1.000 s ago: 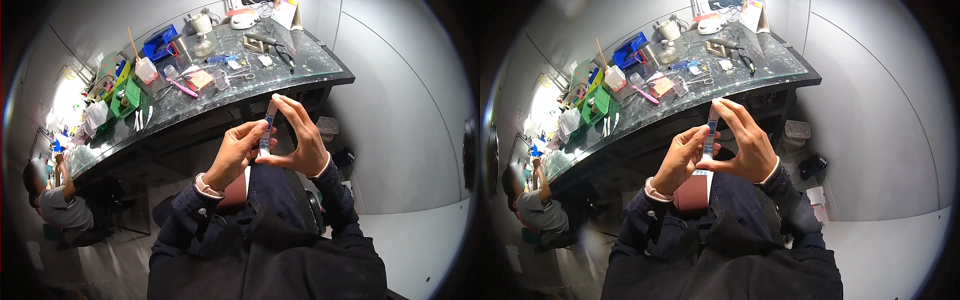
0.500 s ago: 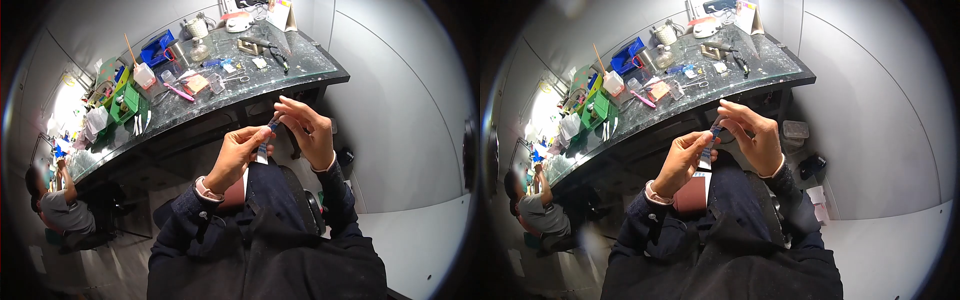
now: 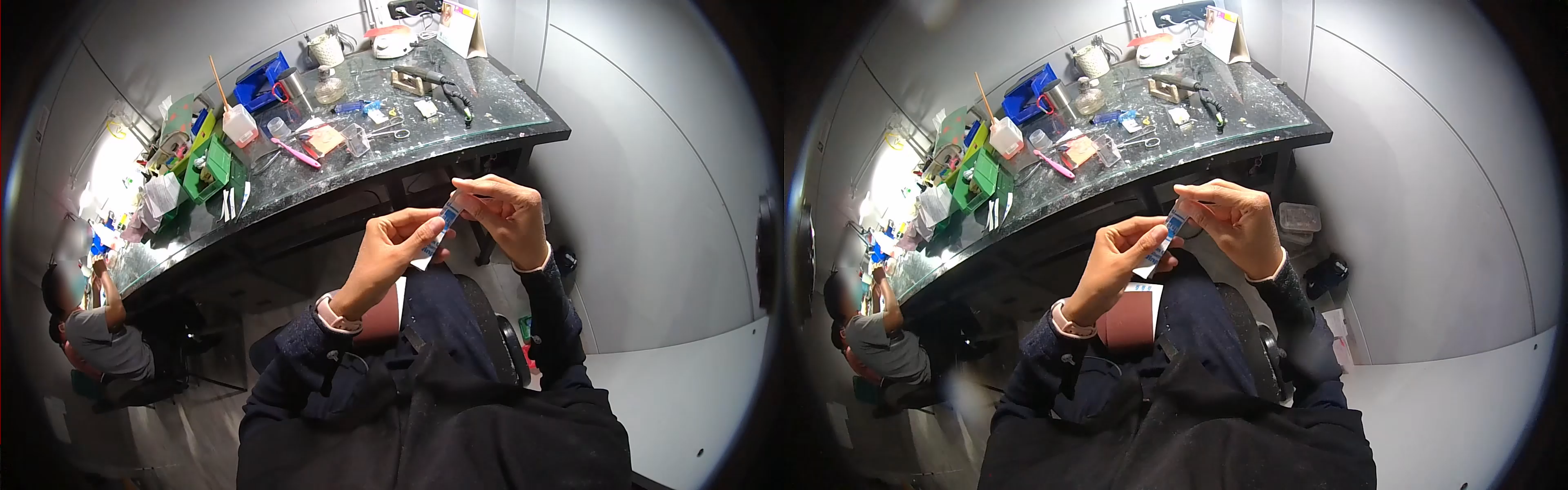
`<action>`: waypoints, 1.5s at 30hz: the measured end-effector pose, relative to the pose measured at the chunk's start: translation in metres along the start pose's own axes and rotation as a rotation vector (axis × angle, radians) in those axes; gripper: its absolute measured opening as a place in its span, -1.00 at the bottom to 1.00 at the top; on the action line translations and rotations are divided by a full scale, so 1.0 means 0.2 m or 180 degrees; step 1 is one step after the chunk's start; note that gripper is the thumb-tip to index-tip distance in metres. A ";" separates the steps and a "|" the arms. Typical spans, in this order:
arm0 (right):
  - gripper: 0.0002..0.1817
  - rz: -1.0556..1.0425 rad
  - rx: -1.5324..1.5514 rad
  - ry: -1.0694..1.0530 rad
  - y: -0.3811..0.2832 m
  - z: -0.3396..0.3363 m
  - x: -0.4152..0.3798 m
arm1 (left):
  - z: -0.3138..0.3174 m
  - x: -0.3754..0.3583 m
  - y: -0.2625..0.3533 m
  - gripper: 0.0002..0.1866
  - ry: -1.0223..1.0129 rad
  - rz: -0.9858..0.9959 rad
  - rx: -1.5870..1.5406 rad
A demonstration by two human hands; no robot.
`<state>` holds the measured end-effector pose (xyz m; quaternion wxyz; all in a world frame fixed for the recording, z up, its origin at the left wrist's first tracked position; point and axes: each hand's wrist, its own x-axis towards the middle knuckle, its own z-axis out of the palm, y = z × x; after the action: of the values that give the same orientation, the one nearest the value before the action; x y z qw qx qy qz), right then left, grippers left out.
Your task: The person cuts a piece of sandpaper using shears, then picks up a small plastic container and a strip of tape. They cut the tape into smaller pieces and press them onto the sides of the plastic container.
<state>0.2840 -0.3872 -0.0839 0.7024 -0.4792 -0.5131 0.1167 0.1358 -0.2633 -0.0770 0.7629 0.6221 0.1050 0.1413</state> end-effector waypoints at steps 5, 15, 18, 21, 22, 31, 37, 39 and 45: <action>-0.74 0.0509 0.0131 -0.0310 -0.02 0.00 0.00 | -0.09 0.01 0.06 -0.83 -0.0481 0.0356 0.0497; -0.86 -0.0895 -0.2914 0.0144 0.38 0.02 0.52 | -0.18 -0.04 0.21 -0.67 -0.0439 -0.0160 0.0731; -0.74 -0.0592 -0.3541 -0.0762 0.72 0.00 0.74 | -0.19 -0.07 0.27 -0.65 -0.0345 -0.0152 0.0451; -0.66 -0.0179 -0.3776 -0.1416 0.83 0.01 0.85 | -0.26 -0.09 0.29 -0.64 -0.0291 0.0057 0.0704; -0.64 -0.0039 -0.3799 -0.1600 0.85 0.00 0.87 | -0.28 -0.10 0.29 -0.63 -0.0267 0.0089 0.0780; -0.57 0.0201 -0.3649 -0.2088 0.72 -0.14 0.77 | -0.43 -0.15 0.25 -0.61 0.0030 0.0136 0.0866; -0.48 0.0215 -0.4009 -0.2005 0.63 -0.17 0.69 | -0.40 -0.15 0.25 -0.61 -0.0024 0.0151 0.0607; -0.41 0.0297 -0.4214 -0.1958 0.64 -0.16 0.68 | -0.39 -0.14 0.25 -0.61 -0.0040 0.0147 0.0588; -0.57 0.0382 -0.4394 -0.2108 0.60 -0.15 0.69 | -0.34 -0.16 0.27 -0.64 0.0019 0.0269 0.0723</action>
<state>0.4105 -0.2520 -0.0962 0.0460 -0.7762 -0.6264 -0.0548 0.0789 -0.2007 -0.0379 0.6805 0.7080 0.0962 0.1624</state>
